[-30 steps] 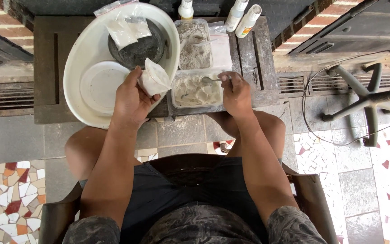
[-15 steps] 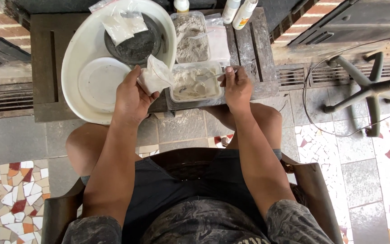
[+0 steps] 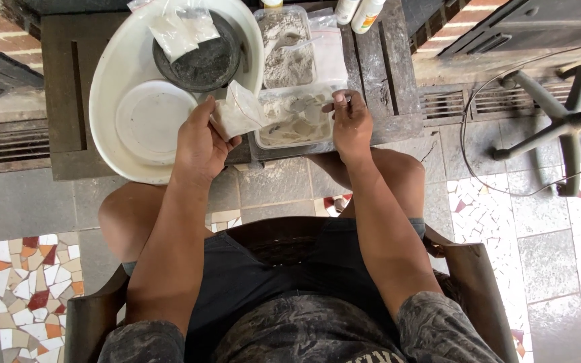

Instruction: Packaging white powder into small plastic bags using a spoon

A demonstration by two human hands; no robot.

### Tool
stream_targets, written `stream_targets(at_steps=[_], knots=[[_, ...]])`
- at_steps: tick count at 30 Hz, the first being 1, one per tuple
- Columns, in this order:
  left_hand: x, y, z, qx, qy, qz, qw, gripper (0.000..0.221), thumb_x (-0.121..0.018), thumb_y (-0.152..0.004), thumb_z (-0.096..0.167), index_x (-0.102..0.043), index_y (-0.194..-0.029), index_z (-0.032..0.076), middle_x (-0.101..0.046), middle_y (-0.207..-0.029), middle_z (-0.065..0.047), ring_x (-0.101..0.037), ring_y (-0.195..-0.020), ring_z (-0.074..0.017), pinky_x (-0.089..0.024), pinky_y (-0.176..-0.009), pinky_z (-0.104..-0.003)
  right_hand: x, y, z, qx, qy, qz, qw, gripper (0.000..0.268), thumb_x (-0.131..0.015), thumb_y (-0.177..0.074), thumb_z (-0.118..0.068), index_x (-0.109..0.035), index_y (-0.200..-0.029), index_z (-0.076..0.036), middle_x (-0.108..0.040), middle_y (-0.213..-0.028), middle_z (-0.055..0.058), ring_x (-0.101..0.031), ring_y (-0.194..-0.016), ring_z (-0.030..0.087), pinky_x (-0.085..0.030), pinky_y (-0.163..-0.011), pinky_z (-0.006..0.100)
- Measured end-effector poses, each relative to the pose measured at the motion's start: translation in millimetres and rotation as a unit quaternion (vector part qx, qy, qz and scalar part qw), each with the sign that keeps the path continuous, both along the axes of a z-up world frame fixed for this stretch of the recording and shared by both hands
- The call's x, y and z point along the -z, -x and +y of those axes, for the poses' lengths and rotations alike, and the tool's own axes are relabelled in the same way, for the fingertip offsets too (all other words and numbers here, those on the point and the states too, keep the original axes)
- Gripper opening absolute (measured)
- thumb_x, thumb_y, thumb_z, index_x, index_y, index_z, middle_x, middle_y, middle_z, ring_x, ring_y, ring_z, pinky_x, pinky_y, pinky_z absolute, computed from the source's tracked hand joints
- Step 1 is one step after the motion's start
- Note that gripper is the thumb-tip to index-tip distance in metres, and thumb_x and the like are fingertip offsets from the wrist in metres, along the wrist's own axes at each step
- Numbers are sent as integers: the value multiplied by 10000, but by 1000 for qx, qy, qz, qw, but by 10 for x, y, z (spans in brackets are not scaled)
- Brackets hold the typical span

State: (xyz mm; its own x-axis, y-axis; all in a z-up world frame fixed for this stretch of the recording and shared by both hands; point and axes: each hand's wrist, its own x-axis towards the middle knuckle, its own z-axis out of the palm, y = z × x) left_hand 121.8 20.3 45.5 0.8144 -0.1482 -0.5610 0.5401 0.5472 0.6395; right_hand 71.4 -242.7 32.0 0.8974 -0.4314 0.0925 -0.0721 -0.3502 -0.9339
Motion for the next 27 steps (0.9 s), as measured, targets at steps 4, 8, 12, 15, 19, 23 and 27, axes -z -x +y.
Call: stream_targets(at_steps=[4,8,12,15,19,23,27], knots=[[41,0,-8,8,-15,-18,1000,329,-627,-990,369,-554,-1076,61,-699,-1016,-153,-721,-871,-296,-590,-660,-407,158,-72,-56,9,-12,-8,1000,270,-440,-1118,-258,-653,-1072,-98,-748,-805,47,-532,-731,108,-454,-705,281],[85,-4,-11,16,-23,-27,999,311,-626,-999,360,-532,-1083,77,-695,-1026,-157,-724,-862,-306,-586,-643,-407,228,-86,-89,25,-20,-22,999,305,-406,-1125,-255,-657,-1053,-99,-724,-766,49,-527,-707,117,-448,-687,273],[279,-43,16,9,-18,-39,999,282,-637,-1012,314,-513,-1082,72,-663,-957,-187,-705,-781,-318,-580,-616,-413,253,-98,-113,35,-60,-55,996,342,-353,-1141,-262,-637,-1062,-86,-667,-721,39,-516,-662,114,-428,-661,245],[164,0,-12,18,-39,-38,998,246,-620,-1028,318,-501,-1000,104,-630,-826,-142,-679,-741,-281,-557,-615,-386,128,-62,-135,44,-111,-92,989,323,-348,-1137,-272,-610,-1022,-122,-593,-701,13,-540,-666,116,-479,-676,249],[620,-62,43,26,-46,-35,998,225,-614,-1031,309,-531,-993,103,-670,-892,-141,-700,-769,-287,-548,-588,-371,-333,119,-146,53,-132,-110,984,356,-350,-1124,-340,-614,-1023,-124,-570,-721,18,-551,-681,126,-508,-709,243],[585,-67,-17,23,-49,-42,998,218,-623,-1035,297,-541,-991,99,-673,-832,-151,-702,-732,-281,-546,-570,-358,-554,198,-130,41,-199,-163,965,366,-377,-1105,-376,-587,-1037,-84,-485,-750,29,-567,-740,118,-557,-794,281],[548,-41,-40,35,-53,-40,997,212,-615,-1039,290,-535,-957,112,-661,-791,-136,-694,-730,-270,-547,-571,-339,-595,200,-71,30,-199,-172,964,368,-394,-1102,-375,-597,-1034,-76,-479,-760,37,-562,-746,118,-561,-798,288]])
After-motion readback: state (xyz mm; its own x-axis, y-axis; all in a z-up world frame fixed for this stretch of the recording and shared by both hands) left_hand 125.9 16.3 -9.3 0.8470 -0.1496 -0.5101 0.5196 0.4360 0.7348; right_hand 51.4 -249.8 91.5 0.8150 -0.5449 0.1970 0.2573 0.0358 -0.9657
